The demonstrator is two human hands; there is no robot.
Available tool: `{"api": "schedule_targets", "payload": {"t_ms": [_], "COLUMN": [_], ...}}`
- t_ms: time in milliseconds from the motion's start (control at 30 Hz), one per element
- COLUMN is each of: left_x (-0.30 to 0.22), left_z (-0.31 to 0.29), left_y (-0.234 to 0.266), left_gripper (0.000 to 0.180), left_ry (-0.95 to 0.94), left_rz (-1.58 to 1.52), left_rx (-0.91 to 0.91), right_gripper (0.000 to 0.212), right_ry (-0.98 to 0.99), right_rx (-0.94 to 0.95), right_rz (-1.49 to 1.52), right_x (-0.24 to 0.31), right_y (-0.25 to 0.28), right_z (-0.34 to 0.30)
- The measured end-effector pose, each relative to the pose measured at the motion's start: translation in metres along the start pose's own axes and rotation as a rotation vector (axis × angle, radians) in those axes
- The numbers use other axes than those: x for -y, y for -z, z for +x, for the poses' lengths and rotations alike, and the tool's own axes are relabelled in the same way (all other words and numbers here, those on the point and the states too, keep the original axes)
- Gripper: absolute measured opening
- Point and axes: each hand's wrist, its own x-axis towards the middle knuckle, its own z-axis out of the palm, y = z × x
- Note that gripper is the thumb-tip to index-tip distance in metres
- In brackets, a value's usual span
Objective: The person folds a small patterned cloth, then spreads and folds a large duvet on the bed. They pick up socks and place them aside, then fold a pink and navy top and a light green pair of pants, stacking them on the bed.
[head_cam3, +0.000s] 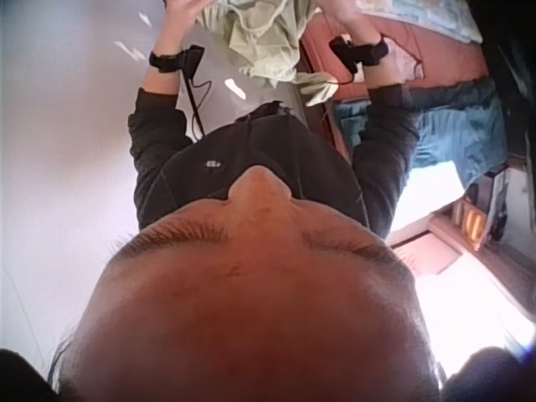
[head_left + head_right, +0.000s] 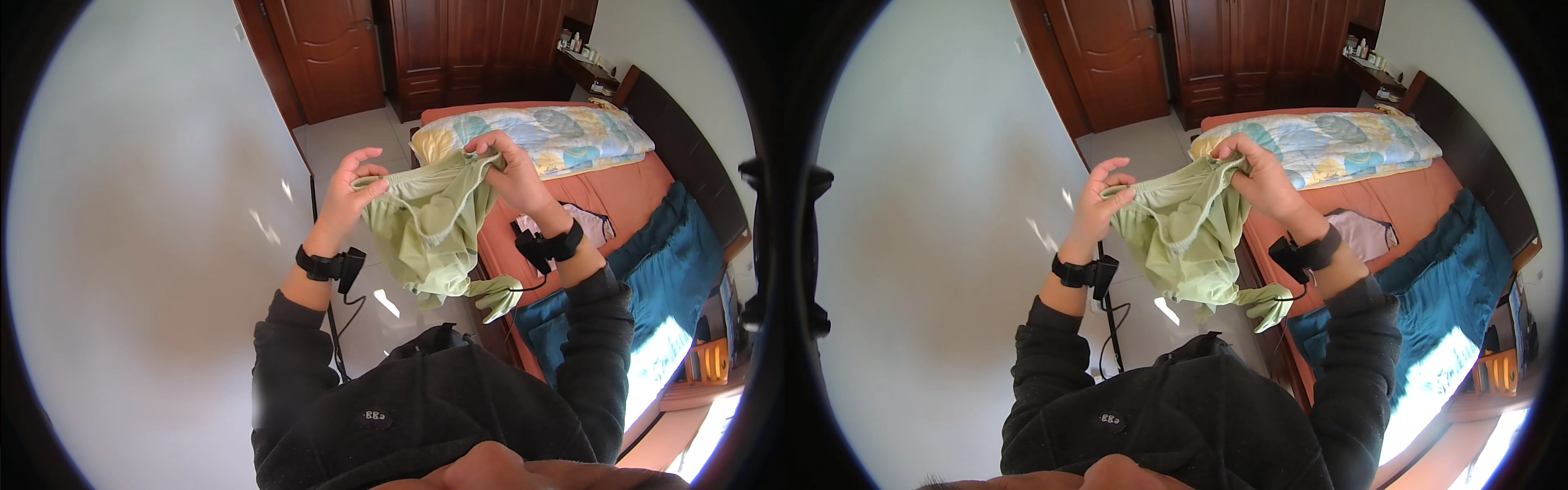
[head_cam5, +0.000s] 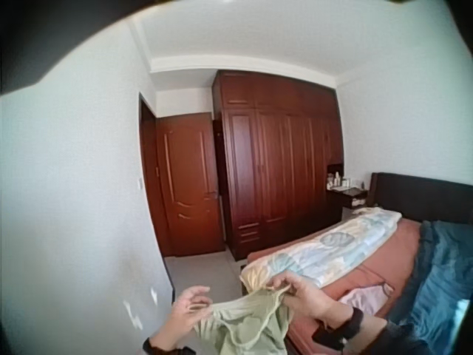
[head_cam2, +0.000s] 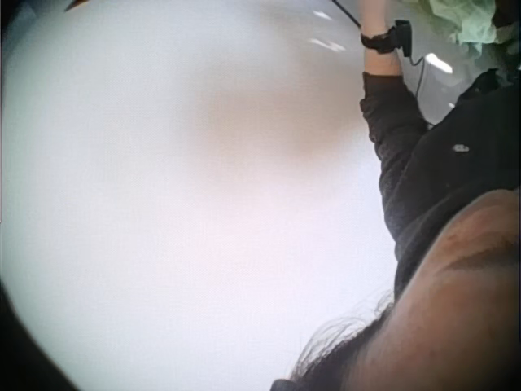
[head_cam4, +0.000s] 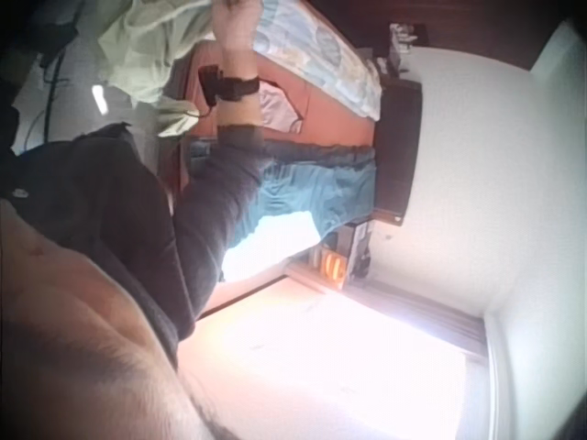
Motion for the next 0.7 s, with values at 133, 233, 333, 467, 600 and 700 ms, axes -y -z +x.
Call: {"api": "schedule_targets", "payload": {"t_ms": [133,233,333,467,600,700], "left_x": [-0.033,-0.049,-0.056,-0.057,-0.063,-0.075], "left_z": [0.012,0.016,0.03,0.067,0.101,0.121], "left_y": [0.019,0.023,0.02,0.016,0.015,0.02], "left_gripper": [0.028,0.02,0.018,0.017,0.025,0.035], "left_ry": [-0.228,-0.407,-0.406,-0.516,-0.28,-0.396], "left_rz": [0.469,0.83,1.119,0.95,0.422,0.011], "left_rx": [0.193,0.511,0.464,-0.051,-0.259,-0.247], "right_gripper": [0.033,0.03,0.025,0.035,0.056,0.062], "right_ry": [-0.165,-0.176,-0.14,-0.142,-0.119,-0.297], "right_rx": [0.025,-0.034,-0.141,-0.161,-0.099,0.026], "right_rz": [-0.127,-0.137,-0.185,-0.159,-0.202,-0.297], "right_x": [0.007,0.008,0.006,0.002,-0.016,-0.053], "right_y": [0.038,0.052,0.057,0.055,0.038,0.001], "right_z": [-0.001,0.001,-0.001,-0.013,-0.052,-0.114]}}
